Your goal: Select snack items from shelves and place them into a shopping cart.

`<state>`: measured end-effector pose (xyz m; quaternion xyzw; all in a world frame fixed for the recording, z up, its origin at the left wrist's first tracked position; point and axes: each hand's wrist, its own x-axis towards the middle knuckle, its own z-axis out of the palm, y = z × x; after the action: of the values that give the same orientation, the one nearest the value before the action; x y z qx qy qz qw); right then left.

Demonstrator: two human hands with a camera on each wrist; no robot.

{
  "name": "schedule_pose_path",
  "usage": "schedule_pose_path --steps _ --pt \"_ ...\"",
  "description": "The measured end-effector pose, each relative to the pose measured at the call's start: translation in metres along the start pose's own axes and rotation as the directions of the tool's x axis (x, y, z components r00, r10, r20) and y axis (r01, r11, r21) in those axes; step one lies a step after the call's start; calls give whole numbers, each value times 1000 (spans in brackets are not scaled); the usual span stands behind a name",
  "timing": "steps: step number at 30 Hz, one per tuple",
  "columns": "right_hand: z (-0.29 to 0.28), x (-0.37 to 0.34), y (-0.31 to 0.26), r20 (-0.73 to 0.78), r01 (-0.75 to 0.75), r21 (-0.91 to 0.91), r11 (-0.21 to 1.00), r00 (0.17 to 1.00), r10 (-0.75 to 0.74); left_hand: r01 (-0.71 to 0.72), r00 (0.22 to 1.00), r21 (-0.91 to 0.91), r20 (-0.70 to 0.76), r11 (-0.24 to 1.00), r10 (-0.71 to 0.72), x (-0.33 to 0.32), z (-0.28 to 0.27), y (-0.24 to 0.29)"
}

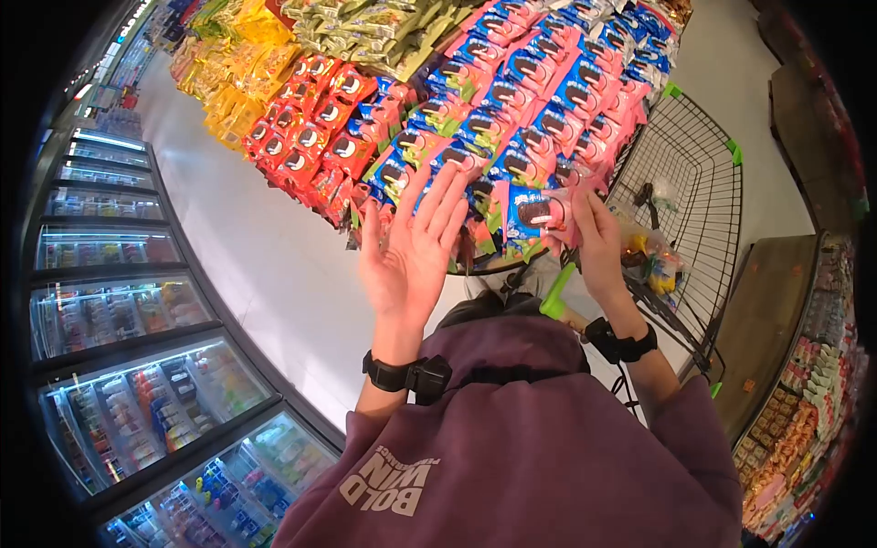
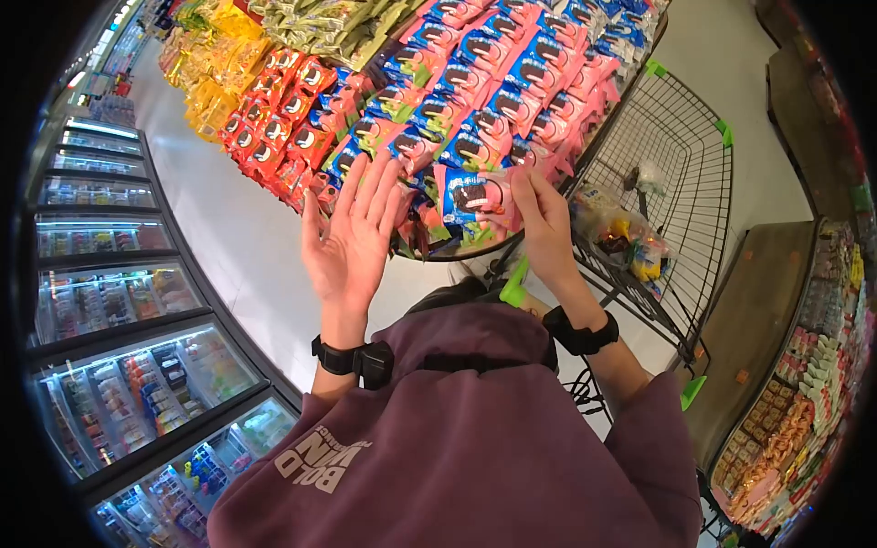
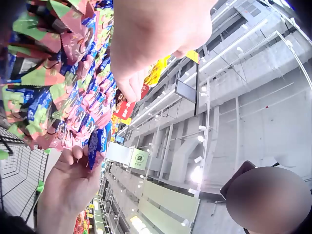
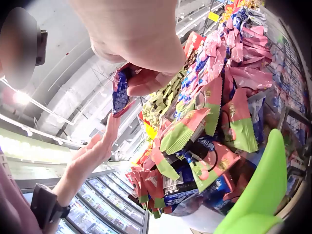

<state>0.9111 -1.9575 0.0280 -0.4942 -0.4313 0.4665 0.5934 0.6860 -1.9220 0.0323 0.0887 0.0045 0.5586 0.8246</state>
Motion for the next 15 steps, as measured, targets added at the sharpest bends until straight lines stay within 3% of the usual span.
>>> schedule_pose_path --steps 2,3,6,7,10,15 --pt "7 3 -3 29 -1 -41 999 1000 2 -22 999 208 -23 978 28 3 -5 7" --pt "9 3 1 39 9 -51 999 999 -8 -26 999 180 -19 983 30 5 -11 10" --pt "15 3 7 41 12 -58 998 999 -10 -37 998 369 -34 929 53 4 -20 17" --pt "16 4 9 39 14 -75 997 999 -11 -28 997 290 -57 957 46 4 -21 20" --pt "28 5 10 40 25 -112 993 999 -20 -35 995 449 -63 893 71 1 -26 32" --pt "41 9 6 48 34 -72 997 998 -30 -175 978 611 20 772 206 -2 -34 42"
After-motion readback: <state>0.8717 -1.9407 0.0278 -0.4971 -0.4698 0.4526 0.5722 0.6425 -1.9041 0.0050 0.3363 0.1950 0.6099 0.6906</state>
